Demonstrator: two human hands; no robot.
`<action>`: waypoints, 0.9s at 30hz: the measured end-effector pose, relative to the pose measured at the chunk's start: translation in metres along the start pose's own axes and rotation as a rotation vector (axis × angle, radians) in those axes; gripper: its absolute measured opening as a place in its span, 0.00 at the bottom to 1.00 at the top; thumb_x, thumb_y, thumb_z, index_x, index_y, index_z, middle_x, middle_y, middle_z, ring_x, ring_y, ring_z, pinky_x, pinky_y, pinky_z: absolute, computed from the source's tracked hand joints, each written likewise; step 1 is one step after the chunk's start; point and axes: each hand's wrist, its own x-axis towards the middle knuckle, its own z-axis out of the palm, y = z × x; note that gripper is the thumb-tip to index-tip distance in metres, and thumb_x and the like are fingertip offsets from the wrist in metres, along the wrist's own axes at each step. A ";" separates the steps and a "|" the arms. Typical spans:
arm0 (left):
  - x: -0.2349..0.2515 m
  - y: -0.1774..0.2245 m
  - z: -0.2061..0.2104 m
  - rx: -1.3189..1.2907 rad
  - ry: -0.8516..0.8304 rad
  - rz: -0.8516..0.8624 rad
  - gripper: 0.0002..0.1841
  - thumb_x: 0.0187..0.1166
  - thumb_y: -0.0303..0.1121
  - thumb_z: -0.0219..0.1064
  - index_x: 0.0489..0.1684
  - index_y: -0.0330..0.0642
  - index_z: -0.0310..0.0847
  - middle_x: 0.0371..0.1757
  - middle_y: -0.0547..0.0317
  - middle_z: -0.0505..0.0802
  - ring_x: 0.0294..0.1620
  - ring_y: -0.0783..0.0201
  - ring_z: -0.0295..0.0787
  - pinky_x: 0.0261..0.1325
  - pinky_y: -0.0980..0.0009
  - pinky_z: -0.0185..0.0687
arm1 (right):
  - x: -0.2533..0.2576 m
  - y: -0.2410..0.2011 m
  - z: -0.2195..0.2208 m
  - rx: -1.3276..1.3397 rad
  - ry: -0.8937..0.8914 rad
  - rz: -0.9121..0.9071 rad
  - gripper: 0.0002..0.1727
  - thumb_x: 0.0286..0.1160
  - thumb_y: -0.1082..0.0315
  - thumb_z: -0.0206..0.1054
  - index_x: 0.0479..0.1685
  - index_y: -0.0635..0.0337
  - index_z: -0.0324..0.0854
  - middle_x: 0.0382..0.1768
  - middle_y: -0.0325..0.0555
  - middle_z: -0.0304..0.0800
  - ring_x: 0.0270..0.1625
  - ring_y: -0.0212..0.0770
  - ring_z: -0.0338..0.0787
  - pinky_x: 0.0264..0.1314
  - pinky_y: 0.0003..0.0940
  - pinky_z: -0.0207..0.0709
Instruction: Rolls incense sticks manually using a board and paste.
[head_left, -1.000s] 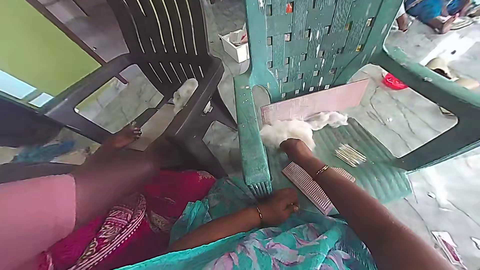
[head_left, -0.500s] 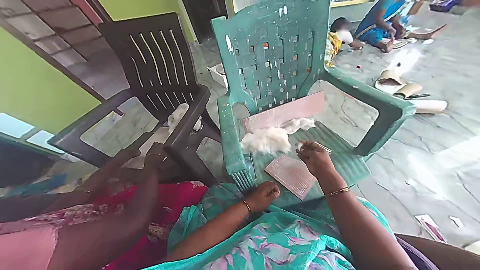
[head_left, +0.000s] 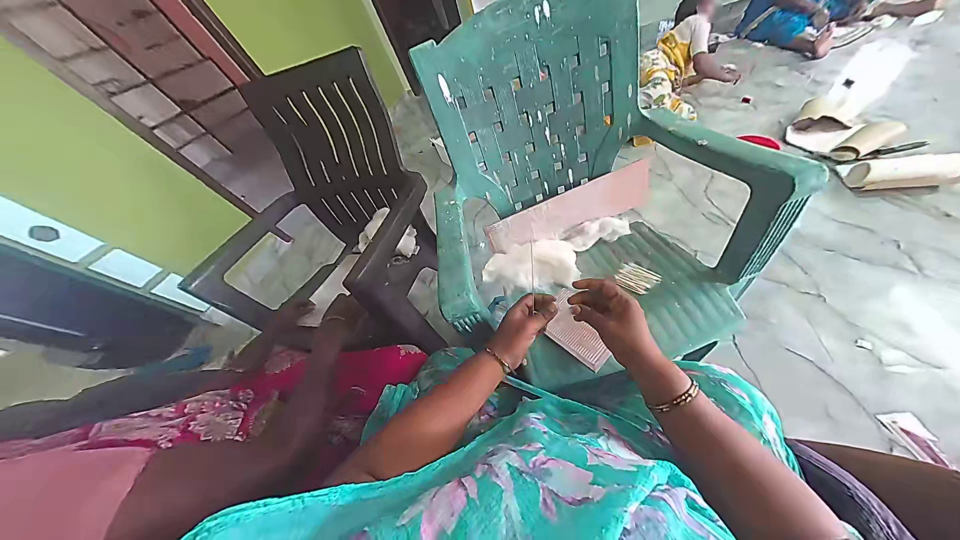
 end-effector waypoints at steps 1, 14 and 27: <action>0.001 0.001 0.001 0.008 -0.029 -0.013 0.09 0.86 0.26 0.61 0.58 0.33 0.78 0.39 0.63 0.84 0.30 0.77 0.75 0.37 0.81 0.73 | 0.000 0.001 -0.001 0.000 -0.007 -0.006 0.20 0.69 0.85 0.69 0.62 0.67 0.80 0.42 0.41 0.93 0.41 0.29 0.92 0.49 0.28 0.87; 0.012 -0.003 0.017 -0.003 -0.019 -0.107 0.03 0.87 0.24 0.59 0.43 0.37 0.78 0.31 0.65 0.84 0.25 0.76 0.75 0.33 0.81 0.73 | 0.012 0.009 -0.021 0.046 0.031 0.124 0.17 0.73 0.82 0.69 0.62 0.67 0.79 0.45 0.46 0.92 0.41 0.33 0.92 0.49 0.32 0.88; 0.011 -0.009 0.024 0.064 0.023 -0.037 0.05 0.86 0.25 0.61 0.41 0.35 0.82 0.32 0.65 0.88 0.28 0.77 0.78 0.37 0.80 0.75 | 0.015 0.017 -0.017 0.151 0.113 0.235 0.11 0.78 0.79 0.66 0.57 0.67 0.81 0.45 0.47 0.91 0.40 0.35 0.93 0.48 0.32 0.89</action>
